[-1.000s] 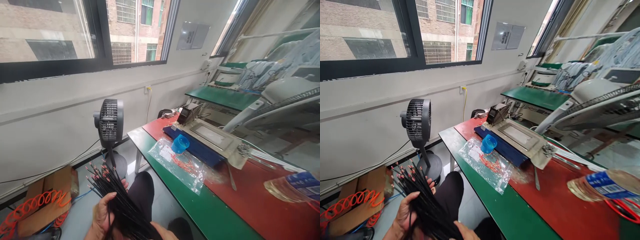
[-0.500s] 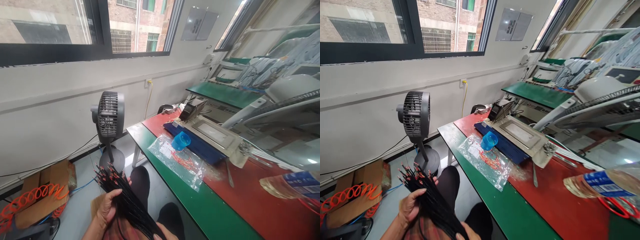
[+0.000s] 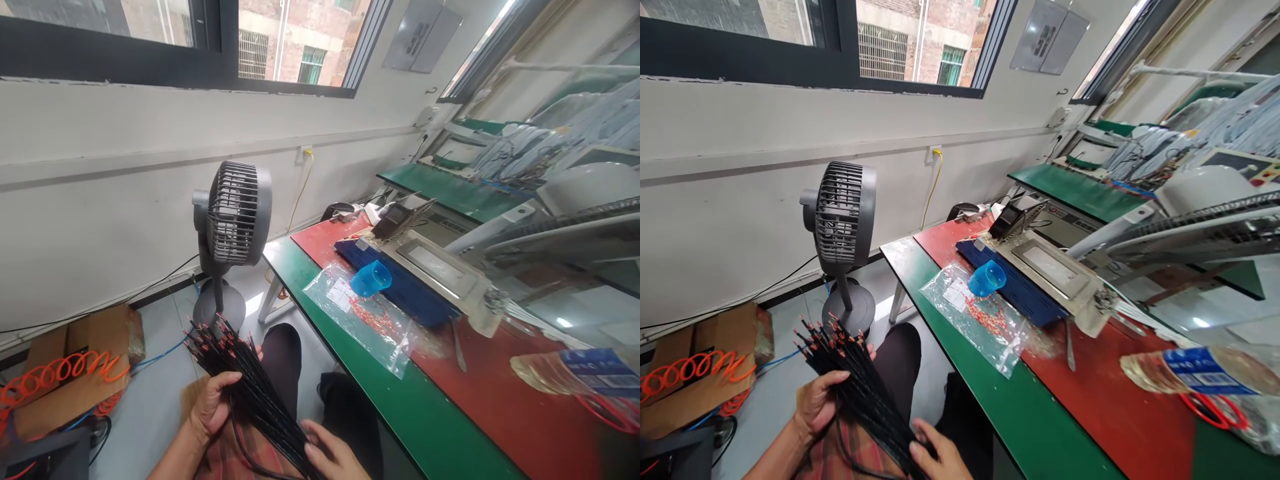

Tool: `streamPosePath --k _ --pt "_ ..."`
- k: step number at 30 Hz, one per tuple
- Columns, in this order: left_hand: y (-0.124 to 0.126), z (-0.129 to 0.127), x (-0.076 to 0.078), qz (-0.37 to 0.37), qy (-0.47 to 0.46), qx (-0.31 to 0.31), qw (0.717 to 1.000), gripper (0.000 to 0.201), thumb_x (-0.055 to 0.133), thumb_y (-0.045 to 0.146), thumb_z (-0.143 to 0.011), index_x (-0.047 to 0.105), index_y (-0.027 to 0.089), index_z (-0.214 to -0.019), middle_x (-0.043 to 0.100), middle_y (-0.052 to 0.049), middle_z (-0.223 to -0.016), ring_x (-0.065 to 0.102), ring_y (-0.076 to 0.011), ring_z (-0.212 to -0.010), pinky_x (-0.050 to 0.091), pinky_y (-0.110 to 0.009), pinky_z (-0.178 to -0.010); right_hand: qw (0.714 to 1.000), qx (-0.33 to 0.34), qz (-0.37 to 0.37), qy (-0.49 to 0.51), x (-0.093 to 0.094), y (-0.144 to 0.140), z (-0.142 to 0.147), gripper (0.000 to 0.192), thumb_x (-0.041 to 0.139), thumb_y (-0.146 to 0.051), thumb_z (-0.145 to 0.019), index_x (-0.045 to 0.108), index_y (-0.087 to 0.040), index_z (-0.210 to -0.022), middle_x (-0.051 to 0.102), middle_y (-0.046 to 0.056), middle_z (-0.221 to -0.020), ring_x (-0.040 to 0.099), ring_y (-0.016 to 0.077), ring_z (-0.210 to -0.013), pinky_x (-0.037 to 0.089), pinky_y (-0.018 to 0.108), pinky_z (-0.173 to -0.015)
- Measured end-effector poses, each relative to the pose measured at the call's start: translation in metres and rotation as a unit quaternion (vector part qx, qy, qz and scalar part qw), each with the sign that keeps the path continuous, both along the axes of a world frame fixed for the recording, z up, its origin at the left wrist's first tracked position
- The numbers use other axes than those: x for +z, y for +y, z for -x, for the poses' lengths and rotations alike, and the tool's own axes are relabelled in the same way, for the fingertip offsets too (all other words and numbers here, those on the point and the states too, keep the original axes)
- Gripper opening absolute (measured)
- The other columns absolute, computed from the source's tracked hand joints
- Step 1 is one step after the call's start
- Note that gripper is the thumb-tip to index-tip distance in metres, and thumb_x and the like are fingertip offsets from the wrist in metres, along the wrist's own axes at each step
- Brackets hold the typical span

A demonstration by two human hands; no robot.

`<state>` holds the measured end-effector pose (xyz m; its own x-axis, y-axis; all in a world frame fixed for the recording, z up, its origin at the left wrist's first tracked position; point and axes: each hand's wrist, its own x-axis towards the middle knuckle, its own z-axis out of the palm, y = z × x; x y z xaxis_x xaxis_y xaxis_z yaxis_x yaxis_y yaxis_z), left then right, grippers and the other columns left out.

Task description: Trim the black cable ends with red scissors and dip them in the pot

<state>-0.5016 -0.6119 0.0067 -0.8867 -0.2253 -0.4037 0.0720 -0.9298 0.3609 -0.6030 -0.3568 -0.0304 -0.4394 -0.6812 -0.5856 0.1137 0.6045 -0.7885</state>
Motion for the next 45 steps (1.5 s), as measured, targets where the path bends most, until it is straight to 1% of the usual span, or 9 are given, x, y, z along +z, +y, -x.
streamPosePath --k 4,9,15,22,28,33,36,40,45 --pt "-0.001 0.002 0.001 -0.018 -0.040 0.022 0.999 0.034 0.058 0.004 -0.064 0.072 0.017 -0.093 0.073 -0.005 -0.094 0.059 -0.0254 -0.108 0.039 -0.041 -0.105 0.998 -0.039 0.043 -0.021 0.010 -0.040 0.010 0.058 0.054 -0.060 -0.077 0.062 -0.018 -0.115 0.059 0.008 -0.120 0.049 0.0254 -0.116 0.033 0.035 -0.102" --pt "-0.003 0.001 -0.014 -0.022 -0.128 0.063 0.990 0.019 0.060 -0.002 -0.060 0.070 0.014 -0.057 0.071 -0.003 -0.060 0.069 -0.0235 -0.072 0.050 -0.040 -0.094 0.966 -0.161 0.087 -0.182 -0.011 -0.064 0.006 0.049 0.065 -0.059 -0.068 0.066 -0.015 -0.089 0.065 0.004 -0.081 0.058 0.0199 -0.081 0.043 0.030 -0.076" --pt "-0.008 0.005 -0.032 -0.032 -0.168 0.063 0.983 0.021 0.061 0.000 -0.057 0.071 0.011 -0.071 0.073 -0.007 -0.068 0.068 -0.0292 -0.086 0.051 -0.044 -0.091 0.925 -0.250 0.159 -0.238 -0.002 -0.054 0.014 0.037 0.072 -0.048 -0.067 0.066 -0.013 -0.078 0.058 0.000 -0.066 0.048 0.0101 -0.060 0.036 0.020 -0.059" --pt "-0.012 0.018 -0.031 -0.038 -0.138 0.053 0.988 0.033 0.065 0.013 -0.067 0.068 0.021 -0.099 0.072 -0.001 -0.101 0.060 -0.0230 -0.105 0.045 -0.035 -0.099 0.938 -0.247 0.143 -0.198 0.011 -0.051 0.028 0.035 0.071 -0.046 -0.069 0.064 -0.014 -0.082 0.054 0.000 -0.070 0.046 0.0116 -0.066 0.036 0.023 -0.065" --pt "-0.045 -0.002 -0.018 0.051 -0.273 -0.091 0.956 0.023 0.070 0.025 -0.072 0.068 0.013 -0.091 0.073 -0.009 -0.093 0.066 -0.0225 -0.089 0.053 -0.031 -0.081 0.966 -0.165 0.143 -0.136 0.029 -0.064 0.034 0.035 0.063 -0.048 -0.074 0.062 -0.014 -0.080 0.050 0.000 -0.070 0.042 0.0120 -0.066 0.033 0.023 -0.064" --pt "-0.072 -0.012 0.028 0.336 -0.323 -0.323 0.824 0.048 0.059 0.057 -0.074 0.065 0.009 -0.070 0.070 -0.015 -0.066 0.062 -0.0143 -0.050 0.039 -0.018 -0.043 0.981 -0.111 0.153 -0.039 0.037 -0.076 0.038 0.039 0.056 -0.051 -0.078 0.065 -0.013 -0.077 0.053 0.003 -0.077 0.048 0.0171 -0.076 0.036 0.027 -0.071" --pt "-0.064 0.009 0.047 0.321 -0.238 -0.316 0.861 0.043 0.058 0.051 -0.078 0.067 0.009 -0.081 0.071 -0.015 -0.073 0.062 -0.0133 -0.054 0.039 -0.017 -0.046 0.982 -0.102 0.160 -0.006 0.041 -0.080 0.037 0.042 0.053 -0.053 -0.080 0.066 -0.013 -0.078 0.052 0.004 -0.076 0.048 0.0177 -0.076 0.037 0.027 -0.070" --pt "-0.040 0.056 0.044 0.270 -0.171 -0.330 0.888 0.045 0.065 0.043 -0.075 0.063 0.011 -0.106 0.069 -0.017 -0.099 0.065 -0.0163 -0.066 0.040 -0.018 -0.043 0.977 -0.095 0.191 0.022 0.050 -0.077 0.036 0.043 0.050 -0.054 -0.082 0.066 -0.015 -0.081 0.052 0.004 -0.078 0.049 0.0169 -0.075 0.037 0.027 -0.069" --pt "-0.017 0.101 0.039 0.179 -0.141 -0.253 0.940 0.059 0.071 0.030 -0.072 0.048 0.013 -0.124 0.065 -0.017 -0.110 0.063 -0.0219 -0.095 0.049 -0.029 -0.079 0.972 -0.070 0.211 0.083 0.057 -0.067 0.038 0.046 0.045 -0.056 -0.084 0.067 -0.016 -0.080 0.055 0.006 -0.079 0.051 0.0178 -0.075 0.037 0.027 -0.069"
